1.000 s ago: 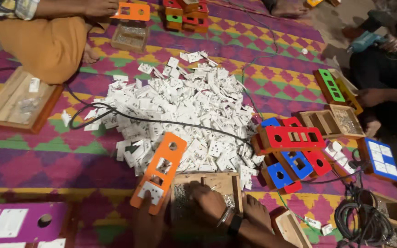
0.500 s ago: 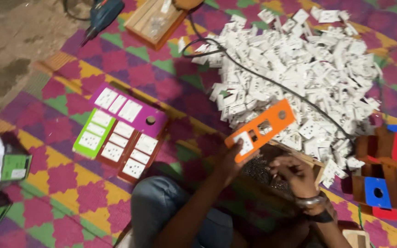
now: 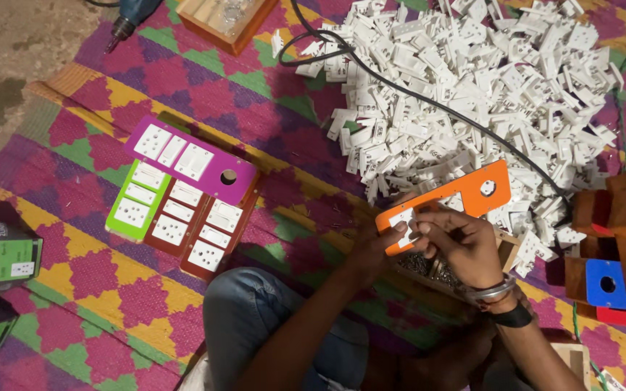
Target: The person assembles white electrical switch modules into colored plastic frames by hand, inserting small metal fasteners from a wooden box. The person handles orange and red frames, placing completed units aside on the floor.
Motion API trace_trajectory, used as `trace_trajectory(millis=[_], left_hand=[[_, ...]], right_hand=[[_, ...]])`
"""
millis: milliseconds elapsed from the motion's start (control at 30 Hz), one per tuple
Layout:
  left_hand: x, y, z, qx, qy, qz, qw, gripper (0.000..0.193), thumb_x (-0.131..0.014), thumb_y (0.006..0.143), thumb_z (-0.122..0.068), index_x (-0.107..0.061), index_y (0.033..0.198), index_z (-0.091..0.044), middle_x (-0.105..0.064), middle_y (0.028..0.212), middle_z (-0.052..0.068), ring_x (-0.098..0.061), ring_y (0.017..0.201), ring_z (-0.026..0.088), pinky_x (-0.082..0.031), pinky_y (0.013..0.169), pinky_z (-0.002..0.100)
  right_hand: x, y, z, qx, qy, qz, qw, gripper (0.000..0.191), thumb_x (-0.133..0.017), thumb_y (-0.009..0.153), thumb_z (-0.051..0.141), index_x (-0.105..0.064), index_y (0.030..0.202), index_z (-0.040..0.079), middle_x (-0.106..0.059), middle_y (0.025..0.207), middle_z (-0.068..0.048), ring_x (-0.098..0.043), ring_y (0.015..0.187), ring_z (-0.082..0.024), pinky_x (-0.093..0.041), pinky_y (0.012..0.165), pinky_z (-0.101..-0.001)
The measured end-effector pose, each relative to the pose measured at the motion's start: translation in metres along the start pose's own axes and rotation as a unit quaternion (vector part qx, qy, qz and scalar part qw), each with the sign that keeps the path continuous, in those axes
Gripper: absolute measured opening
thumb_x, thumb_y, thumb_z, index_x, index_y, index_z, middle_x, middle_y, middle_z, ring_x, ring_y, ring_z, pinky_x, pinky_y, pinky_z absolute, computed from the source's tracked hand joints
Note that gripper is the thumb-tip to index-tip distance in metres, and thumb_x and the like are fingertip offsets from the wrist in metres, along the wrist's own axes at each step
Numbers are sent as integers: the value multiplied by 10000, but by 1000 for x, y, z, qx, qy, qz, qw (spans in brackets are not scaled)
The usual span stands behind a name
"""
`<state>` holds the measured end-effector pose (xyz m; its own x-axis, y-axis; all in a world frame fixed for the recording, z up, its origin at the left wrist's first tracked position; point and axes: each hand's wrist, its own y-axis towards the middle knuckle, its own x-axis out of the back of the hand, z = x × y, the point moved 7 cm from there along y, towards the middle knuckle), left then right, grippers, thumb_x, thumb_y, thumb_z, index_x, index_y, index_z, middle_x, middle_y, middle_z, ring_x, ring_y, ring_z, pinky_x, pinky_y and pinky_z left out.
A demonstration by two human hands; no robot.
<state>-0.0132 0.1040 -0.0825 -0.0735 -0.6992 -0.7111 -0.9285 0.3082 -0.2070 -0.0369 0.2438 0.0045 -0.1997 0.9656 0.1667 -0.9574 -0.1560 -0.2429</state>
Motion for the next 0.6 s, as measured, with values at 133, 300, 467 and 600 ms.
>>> trace_trajectory(millis=[133, 300, 467, 600], left_hand=[[-5, -1, -3, 23, -31, 0, 999, 438, -621, 985, -206, -555, 1390, -52, -671, 1235, 62, -660, 1111, 183, -579, 943, 385], [-13, -8, -14, -6, 12, 23, 1000, 452, -612, 1062, -203, -551, 1440, 36, -640, 1276, 80, -625, 1162, 160, -546, 985, 358], [-16, -4, -9, 33, 10, 21, 999, 564, -594, 1005, -208, -459, 1539, -87, -603, 1334, 26, -577, 1196, 107, -486, 999, 305], [-22, 0, -15, -21, 58, 62, 996, 544, -592, 1038, -230, -463, 1546, -86, -552, 1442, 13, -530, 1300, 104, -457, 1076, 300]], right_hand=[[-7, 1, 3, 27, -13, -11, 999, 167, -694, 957, 45, -754, 1105, 0, -703, 801, -37, -572, 635, -65, -502, 558, -238], [-14, 0, 15, 98, -73, -26, 992, 124, -706, 948, 32, -754, 1059, 5, -683, 831, 4, -583, 675, -42, -476, 585, -209], [-13, -2, 21, 96, -136, -55, 984, 88, -711, 923, 31, -750, 994, -2, -691, 780, -6, -586, 623, -64, -461, 548, -229], [-13, 8, 15, 124, -41, -71, 989, 180, -777, 854, 60, -606, 845, 4, -619, 762, 2, -567, 650, -41, -477, 546, -219]])
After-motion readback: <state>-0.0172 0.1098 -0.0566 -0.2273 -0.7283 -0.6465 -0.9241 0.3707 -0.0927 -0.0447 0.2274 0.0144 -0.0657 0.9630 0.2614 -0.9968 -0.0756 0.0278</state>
